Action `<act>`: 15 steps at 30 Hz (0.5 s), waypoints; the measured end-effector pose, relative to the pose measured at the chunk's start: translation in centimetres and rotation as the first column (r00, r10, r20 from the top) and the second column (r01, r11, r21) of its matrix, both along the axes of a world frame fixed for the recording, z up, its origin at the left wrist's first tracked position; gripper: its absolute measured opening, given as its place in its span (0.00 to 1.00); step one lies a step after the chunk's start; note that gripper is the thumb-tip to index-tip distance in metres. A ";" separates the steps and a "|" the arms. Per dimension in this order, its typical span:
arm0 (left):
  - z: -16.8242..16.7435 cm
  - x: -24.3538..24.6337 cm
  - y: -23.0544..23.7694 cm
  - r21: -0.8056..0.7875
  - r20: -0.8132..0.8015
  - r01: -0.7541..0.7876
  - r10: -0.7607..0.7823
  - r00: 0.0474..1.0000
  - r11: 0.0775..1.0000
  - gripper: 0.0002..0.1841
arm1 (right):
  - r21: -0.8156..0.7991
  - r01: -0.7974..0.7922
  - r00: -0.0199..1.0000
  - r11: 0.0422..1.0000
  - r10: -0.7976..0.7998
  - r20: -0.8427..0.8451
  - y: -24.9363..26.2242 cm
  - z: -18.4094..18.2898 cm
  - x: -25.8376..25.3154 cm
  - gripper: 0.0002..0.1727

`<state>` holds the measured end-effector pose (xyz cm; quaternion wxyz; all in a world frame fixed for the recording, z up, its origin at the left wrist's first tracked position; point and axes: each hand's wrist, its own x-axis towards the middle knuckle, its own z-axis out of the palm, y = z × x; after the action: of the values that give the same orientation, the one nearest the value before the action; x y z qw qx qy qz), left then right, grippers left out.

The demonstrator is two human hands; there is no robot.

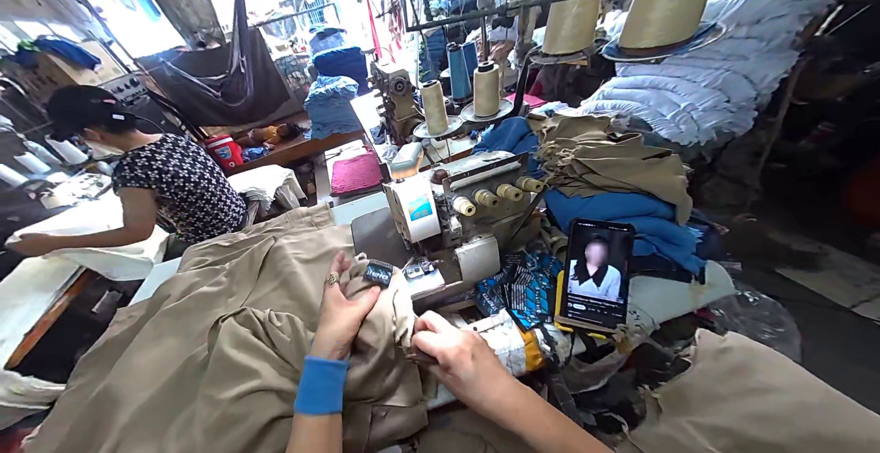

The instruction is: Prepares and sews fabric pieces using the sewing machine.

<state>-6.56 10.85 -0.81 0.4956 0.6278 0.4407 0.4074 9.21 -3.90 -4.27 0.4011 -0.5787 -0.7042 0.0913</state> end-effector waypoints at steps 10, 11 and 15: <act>1.3 -2.0 -2.7 0.251 0.144 -0.065 0.029 0.989 0.966 0.02 | -0.193 0.080 0.995 0.978 -0.066 0.079 0.0 6.3 6.5 0.20; 1.5 -2.0 -2.8 0.301 0.122 -0.076 0.041 0.992 0.951 0.02 | -0.039 0.121 0.976 0.992 -0.111 0.189 0.8 6.3 6.4 0.16; 2.6 -2.4 -3.5 0.451 0.038 -0.122 0.117 0.992 0.884 0.02 | 0.296 0.134 0.828 0.946 -0.270 0.491 4.2 6.4 5.4 0.09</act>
<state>-8.92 7.37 1.79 0.3122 0.6955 0.3693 0.5315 14.64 0.27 2.09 0.2703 -0.5982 -0.7267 -0.2023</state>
